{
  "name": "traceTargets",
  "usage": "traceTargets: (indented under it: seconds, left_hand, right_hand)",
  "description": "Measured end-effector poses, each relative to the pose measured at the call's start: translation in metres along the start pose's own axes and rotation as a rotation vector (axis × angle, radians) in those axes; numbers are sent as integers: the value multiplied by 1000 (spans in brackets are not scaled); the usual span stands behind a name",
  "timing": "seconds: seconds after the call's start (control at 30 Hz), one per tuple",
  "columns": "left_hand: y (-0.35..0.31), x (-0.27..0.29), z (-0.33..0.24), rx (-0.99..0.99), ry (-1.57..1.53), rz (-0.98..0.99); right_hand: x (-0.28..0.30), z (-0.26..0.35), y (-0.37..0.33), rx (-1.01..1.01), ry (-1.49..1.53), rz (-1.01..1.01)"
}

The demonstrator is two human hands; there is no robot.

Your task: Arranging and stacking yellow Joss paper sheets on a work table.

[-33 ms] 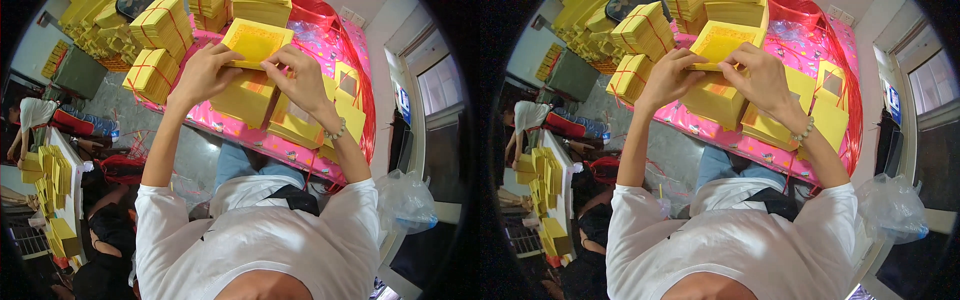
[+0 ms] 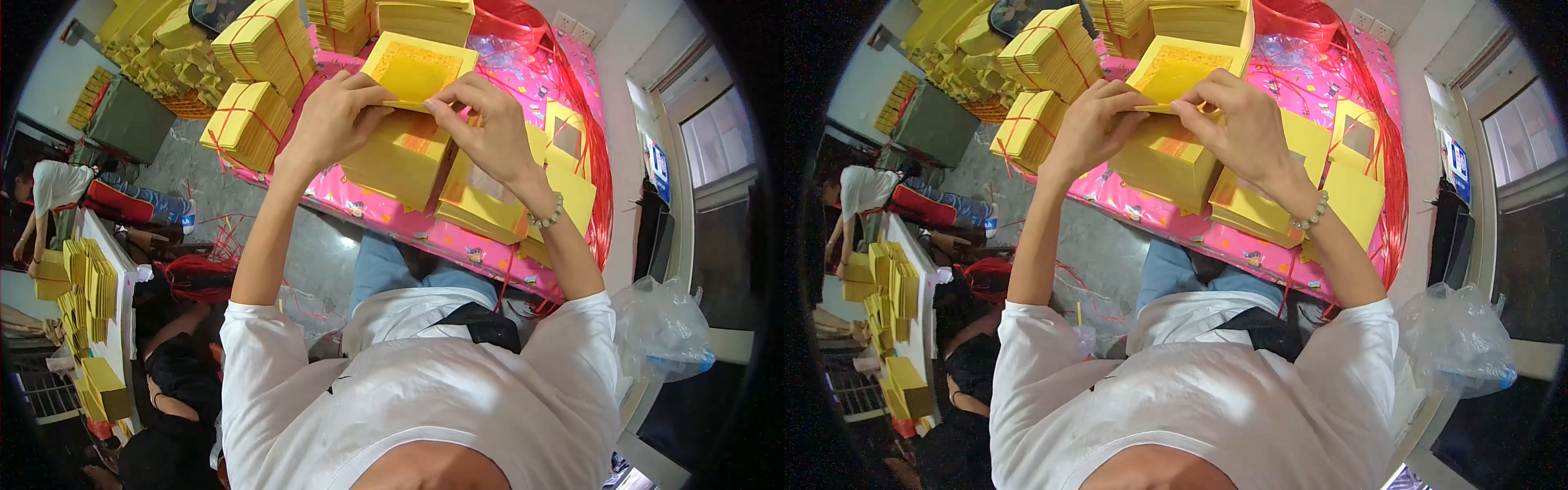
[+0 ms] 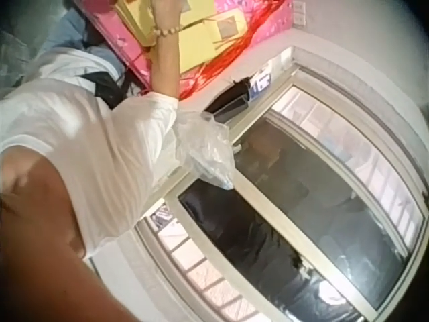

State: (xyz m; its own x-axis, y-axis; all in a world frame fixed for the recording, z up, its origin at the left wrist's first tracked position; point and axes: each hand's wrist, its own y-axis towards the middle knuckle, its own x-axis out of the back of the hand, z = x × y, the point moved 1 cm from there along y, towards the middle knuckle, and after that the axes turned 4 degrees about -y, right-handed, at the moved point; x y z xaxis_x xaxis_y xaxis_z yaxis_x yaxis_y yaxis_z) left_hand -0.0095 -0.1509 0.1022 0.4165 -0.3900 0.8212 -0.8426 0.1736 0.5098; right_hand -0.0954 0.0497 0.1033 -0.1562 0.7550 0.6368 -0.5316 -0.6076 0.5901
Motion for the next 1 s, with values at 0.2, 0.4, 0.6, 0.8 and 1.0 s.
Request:
traceTargets:
  seconds: [0.2,0.4,0.6,0.8,1.0]
  left_hand:
    - [5,-3,-1,44,-161,-449]
    - [1,-10,-23,75,-556,-530]
    - [3,-28,-50,103,-1227,-333]
    - [11,-50,-71,55,-761,-384]
    - [12,-94,-112,125,-1032,-326]
  right_hand:
    - [-3,-35,-12,-282,298,-214]
    - [-1,-43,-19,-358,700,-106]
    - [6,-42,-29,-101,920,14]
    - [34,-23,-57,-263,622,100]
    - [55,-33,-92,-405,555,6]
